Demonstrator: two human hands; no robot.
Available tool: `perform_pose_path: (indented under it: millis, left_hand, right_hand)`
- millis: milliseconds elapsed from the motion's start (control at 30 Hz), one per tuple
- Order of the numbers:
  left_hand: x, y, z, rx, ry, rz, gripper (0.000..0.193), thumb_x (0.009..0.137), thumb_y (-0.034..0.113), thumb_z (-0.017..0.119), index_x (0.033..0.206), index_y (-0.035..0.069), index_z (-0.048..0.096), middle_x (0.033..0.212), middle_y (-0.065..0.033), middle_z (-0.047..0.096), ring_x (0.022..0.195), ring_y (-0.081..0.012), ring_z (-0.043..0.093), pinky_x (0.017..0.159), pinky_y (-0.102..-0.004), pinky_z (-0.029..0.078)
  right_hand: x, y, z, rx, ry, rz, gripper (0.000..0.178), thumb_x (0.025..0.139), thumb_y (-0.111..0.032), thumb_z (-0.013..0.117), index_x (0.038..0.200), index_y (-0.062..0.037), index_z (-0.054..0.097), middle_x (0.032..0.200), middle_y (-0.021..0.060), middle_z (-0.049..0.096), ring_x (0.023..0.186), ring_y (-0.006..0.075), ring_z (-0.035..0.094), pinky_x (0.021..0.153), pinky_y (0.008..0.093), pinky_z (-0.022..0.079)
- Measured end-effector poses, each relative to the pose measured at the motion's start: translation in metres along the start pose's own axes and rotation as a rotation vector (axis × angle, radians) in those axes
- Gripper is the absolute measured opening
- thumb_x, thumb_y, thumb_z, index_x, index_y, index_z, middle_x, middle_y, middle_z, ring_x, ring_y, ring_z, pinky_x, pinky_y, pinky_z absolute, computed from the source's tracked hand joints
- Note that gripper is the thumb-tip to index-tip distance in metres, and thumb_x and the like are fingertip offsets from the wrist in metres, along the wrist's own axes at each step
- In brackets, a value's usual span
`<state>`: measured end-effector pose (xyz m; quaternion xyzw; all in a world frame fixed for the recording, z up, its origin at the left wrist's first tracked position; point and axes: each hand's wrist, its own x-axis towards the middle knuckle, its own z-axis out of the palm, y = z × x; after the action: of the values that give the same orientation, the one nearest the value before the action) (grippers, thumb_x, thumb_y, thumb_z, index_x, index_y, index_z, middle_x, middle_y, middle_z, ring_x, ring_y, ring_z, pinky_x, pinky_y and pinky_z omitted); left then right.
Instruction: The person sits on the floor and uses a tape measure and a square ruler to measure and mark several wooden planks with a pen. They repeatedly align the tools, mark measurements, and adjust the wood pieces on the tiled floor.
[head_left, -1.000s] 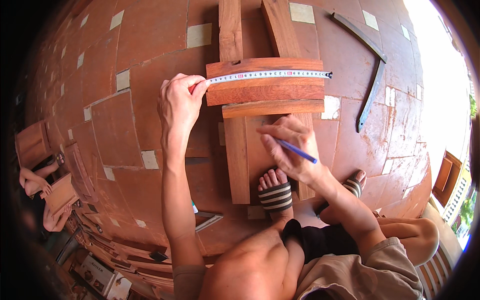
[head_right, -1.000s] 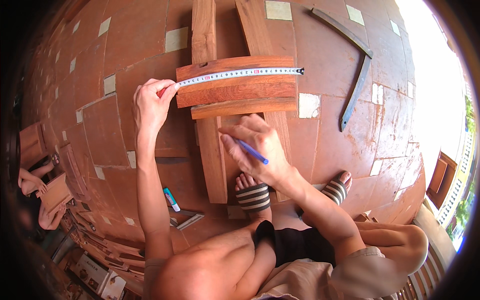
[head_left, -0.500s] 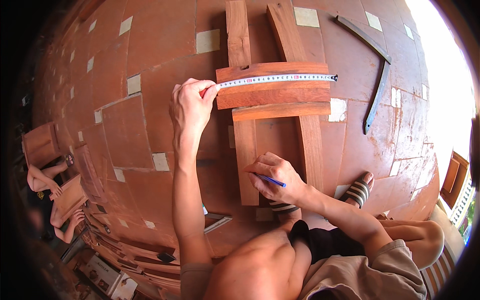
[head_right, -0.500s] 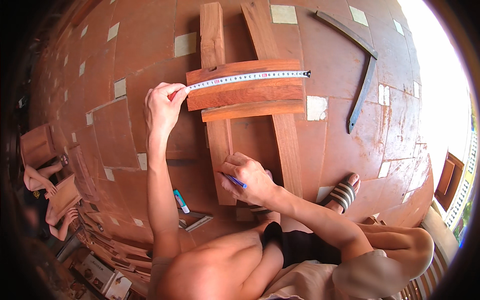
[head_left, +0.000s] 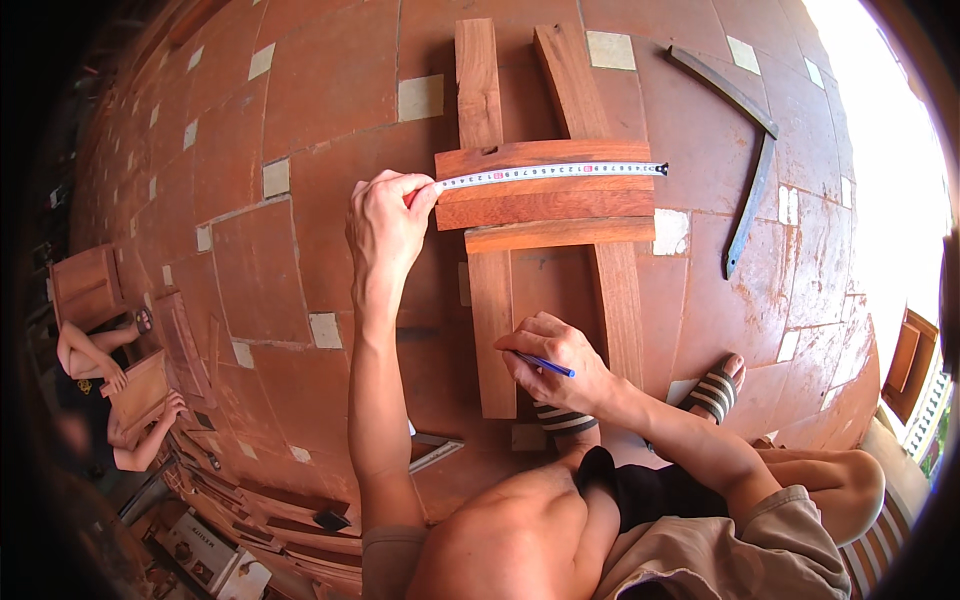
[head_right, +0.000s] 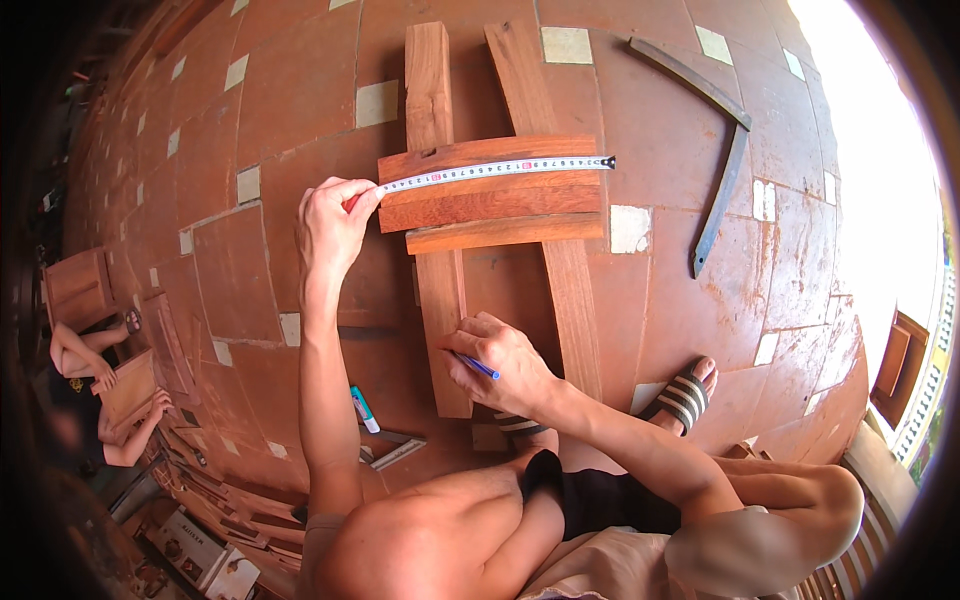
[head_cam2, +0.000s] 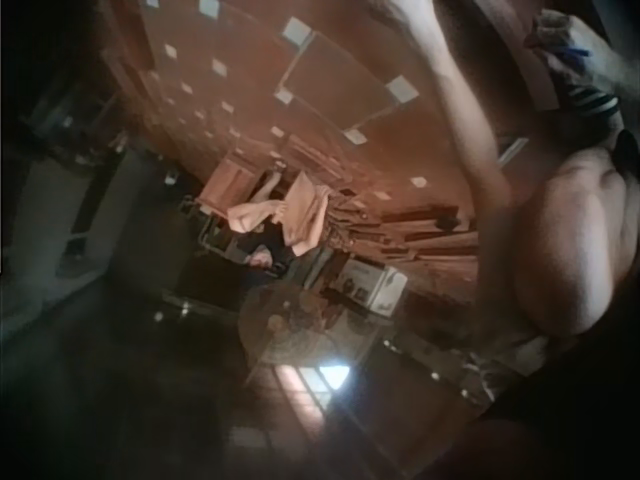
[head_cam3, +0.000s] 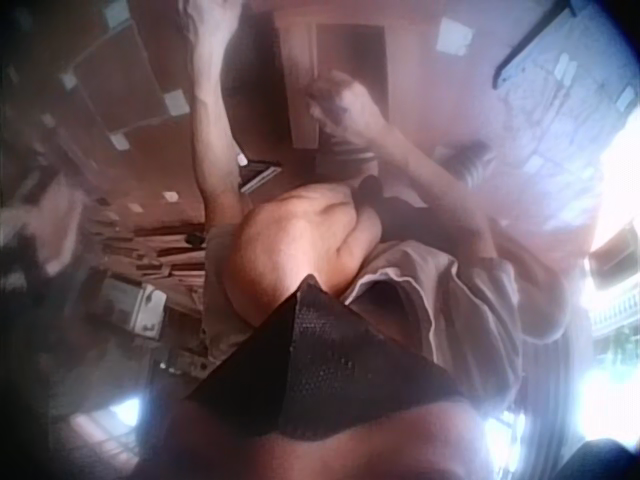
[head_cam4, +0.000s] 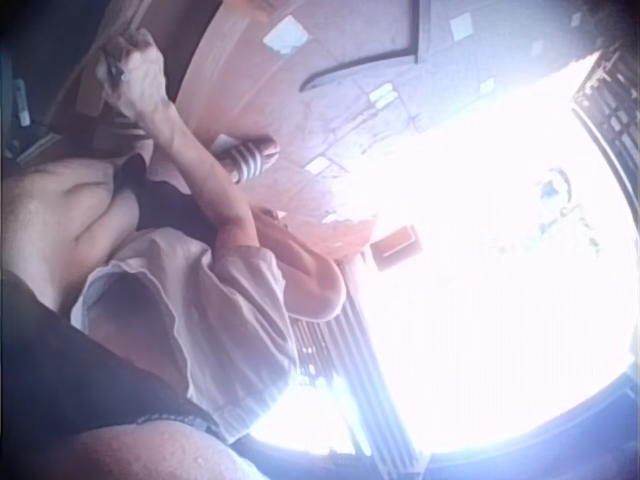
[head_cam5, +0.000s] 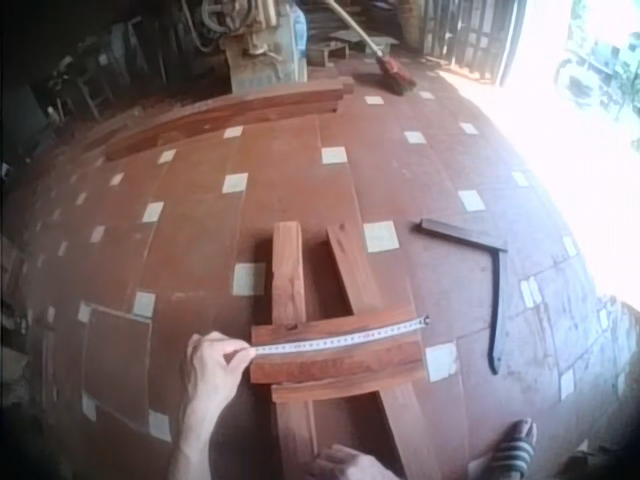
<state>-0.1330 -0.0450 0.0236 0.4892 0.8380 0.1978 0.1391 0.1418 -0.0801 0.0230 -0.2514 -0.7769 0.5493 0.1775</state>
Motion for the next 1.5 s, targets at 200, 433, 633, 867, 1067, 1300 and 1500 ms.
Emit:
perform_pose_path:
  millis: [200, 433, 633, 867, 1067, 1300, 1500]
  left_hand:
    - [0.000, -0.001, 0.000, 0.008, 0.006, 0.012, 0.015, 0.088, 0.024, 0.082, 0.096, 0.012, 0.082, 0.095, -0.0084, 0.074, 0.089, -0.0338, 0.066, 0.083, -0.0463, 0.054]
    - [0.000, -0.002, 0.002, -0.004, -0.002, 0.029, 0.015, 0.088, 0.025, 0.081, 0.097, 0.012, 0.082, 0.095, -0.0089, 0.074, 0.088, -0.0340, 0.065, 0.083, -0.0465, 0.054]
    - [0.000, -0.004, 0.000, -0.027, -0.014, -0.008, 0.016, 0.088, 0.025, 0.081, 0.097, 0.012, 0.082, 0.094, -0.0091, 0.074, 0.087, -0.0344, 0.065, 0.083, -0.0464, 0.054]
    - [0.001, -0.008, 0.003, 0.002, 0.058, 0.094, 0.017, 0.089, 0.025, 0.081, 0.096, 0.009, 0.082, 0.086, -0.0107, 0.072, 0.078, -0.0302, 0.068, 0.083, -0.0426, 0.052]
    - [-0.001, -0.009, 0.005, 0.016, 0.064, 0.091, 0.017, 0.089, 0.026, 0.080, 0.097, 0.010, 0.082, 0.089, -0.0099, 0.073, 0.082, -0.0314, 0.067, 0.089, -0.0447, 0.049]
    - [0.000, -0.006, 0.003, 0.006, 0.050, 0.075, 0.017, 0.089, 0.026, 0.080, 0.096, 0.011, 0.082, 0.090, -0.0098, 0.073, 0.082, -0.0317, 0.067, 0.087, -0.0440, 0.050]
    - [-0.001, -0.007, 0.003, 0.013, 0.067, 0.086, 0.018, 0.089, 0.027, 0.080, 0.096, 0.010, 0.082, 0.090, -0.0098, 0.074, 0.082, -0.0318, 0.066, 0.084, -0.0433, 0.051]
  right_hand:
    - [-0.002, 0.000, -0.002, 0.001, 0.017, 0.000, 0.019, 0.085, -0.001, 0.073, 0.104, -0.0003, 0.076, 0.088, 0.0144, 0.070, 0.084, 0.0335, 0.067, 0.076, 0.0417, 0.058]
    - [-0.002, 0.003, -0.006, -0.006, 0.043, 0.008, 0.019, 0.086, -0.002, 0.072, 0.104, 0.0000, 0.075, 0.089, 0.0156, 0.071, 0.084, 0.0345, 0.067, 0.076, 0.0433, 0.057]
    - [0.048, -0.001, -0.034, -0.018, 0.276, 0.017, 0.017, 0.088, -0.008, 0.071, 0.102, -0.0002, 0.076, 0.089, 0.0169, 0.071, 0.085, 0.0336, 0.068, 0.077, 0.0404, 0.056]
    - [0.118, 0.008, -0.062, 0.159, 0.417, 0.247, 0.025, 0.093, -0.017, 0.068, 0.104, 0.0041, 0.076, 0.076, 0.0144, 0.074, 0.071, 0.0179, 0.071, 0.071, 0.0323, 0.058]
    - [0.128, 0.024, -0.056, 0.171, 0.459, 0.252, 0.026, 0.093, -0.018, 0.069, 0.102, 0.0061, 0.075, 0.080, 0.0160, 0.075, 0.074, 0.0203, 0.072, 0.073, 0.0343, 0.058]
    - [0.126, 0.043, -0.056, 0.206, 0.514, 0.248, 0.024, 0.092, -0.016, 0.069, 0.101, 0.0050, 0.076, 0.082, 0.0143, 0.076, 0.079, 0.0185, 0.072, 0.079, 0.0348, 0.057]
    - [0.127, 0.039, -0.062, 0.184, 0.485, 0.309, 0.025, 0.092, -0.017, 0.069, 0.101, 0.0047, 0.077, 0.084, 0.0139, 0.076, 0.080, 0.0176, 0.070, 0.078, 0.0338, 0.056]
